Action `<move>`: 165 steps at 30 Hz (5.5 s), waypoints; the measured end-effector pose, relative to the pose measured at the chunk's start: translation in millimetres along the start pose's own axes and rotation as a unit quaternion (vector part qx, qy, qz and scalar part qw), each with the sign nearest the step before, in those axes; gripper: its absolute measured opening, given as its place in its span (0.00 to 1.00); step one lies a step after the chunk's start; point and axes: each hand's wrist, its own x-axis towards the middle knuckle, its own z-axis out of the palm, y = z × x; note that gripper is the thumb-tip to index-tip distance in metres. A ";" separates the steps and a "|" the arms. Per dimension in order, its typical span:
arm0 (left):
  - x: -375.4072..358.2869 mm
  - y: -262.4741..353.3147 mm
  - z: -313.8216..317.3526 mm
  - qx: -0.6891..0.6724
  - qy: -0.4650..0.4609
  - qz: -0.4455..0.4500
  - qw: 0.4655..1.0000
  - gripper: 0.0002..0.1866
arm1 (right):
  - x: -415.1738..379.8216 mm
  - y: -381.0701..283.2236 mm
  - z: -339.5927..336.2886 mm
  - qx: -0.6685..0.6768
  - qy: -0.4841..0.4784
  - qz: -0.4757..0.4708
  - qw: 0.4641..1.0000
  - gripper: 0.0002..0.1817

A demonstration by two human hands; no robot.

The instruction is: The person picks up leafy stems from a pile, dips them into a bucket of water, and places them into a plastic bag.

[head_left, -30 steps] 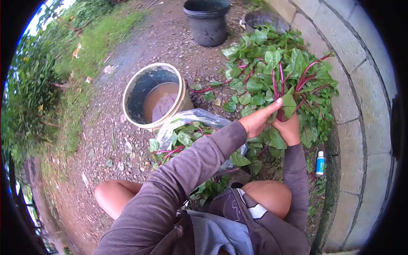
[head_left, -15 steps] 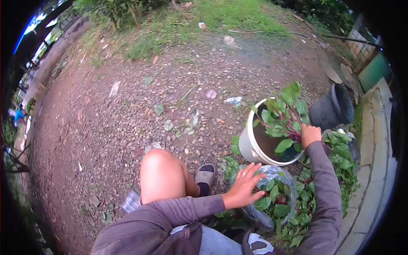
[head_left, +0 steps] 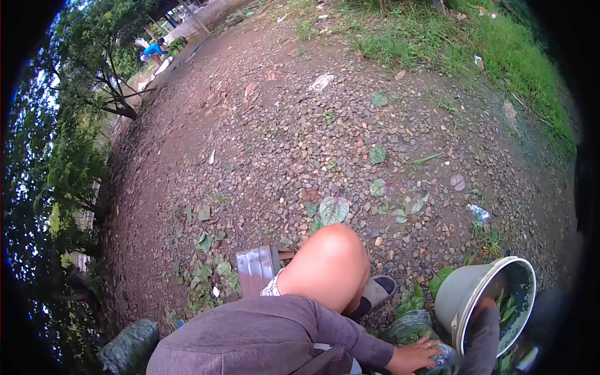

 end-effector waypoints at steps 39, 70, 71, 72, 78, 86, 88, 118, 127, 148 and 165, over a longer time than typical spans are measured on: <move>33.1 -3.1 -21.3 -0.024 -0.013 -0.269 0.963 0.26 | -380.2 22.5 128.8 0.692 0.314 0.173 0.627 0.16; 61.7 31.7 -38.6 -0.494 -0.055 -0.376 0.782 0.17 | -354.3 -252.6 131.3 0.388 0.433 0.091 0.808 0.35; 57.2 31.3 -37.0 -0.486 -0.054 -0.362 0.794 0.18 | -348.8 -254.1 134.5 0.412 0.389 0.077 0.820 0.35; 52.9 28.6 -35.3 -0.477 -0.054 -0.349 0.805 0.19 | -336.5 -254.7 142.3 0.424 0.371 0.070 0.823 0.34; 58.0 46.8 -62.0 -0.436 -0.099 -0.320 0.835 0.20 | -332.5 -214.2 126.5 0.422 0.255 -0.006 0.870 0.31; 63.4 65.2 -71.4 -0.333 -0.160 -0.347 0.862 0.11 | -294.8 -214.9 139.9 0.417 0.151 0.056 0.894 0.29; 69.1 60.8 -84.8 -0.305 -0.147 -0.351 0.873 0.11 | -304.2 -214.5 127.9 0.410 0.192 0.057 0.890 0.25; 14.2 51.4 171.5 0.378 -0.326 0.217 0.839 0.34 | -496.4 -145.8 487.9 0.522 0.198 0.602 0.570 0.18; 6.8 2.0 174.4 0.354 -0.320 0.245 0.844 0.31 | -423.7 -42.0 573.1 0.463 0.070 0.601 0.648 0.65; 21.8 -18.6 170.6 0.307 -0.335 0.244 0.857 0.31 | -466.8 -23.9 588.3 0.415 0.294 0.570 0.645 0.28; 27.7 19.1 173.4 0.318 -0.340 0.225 0.856 0.33 | -469.6 -299.8 523.4 0.484 0.213 0.668 0.522 0.23</move>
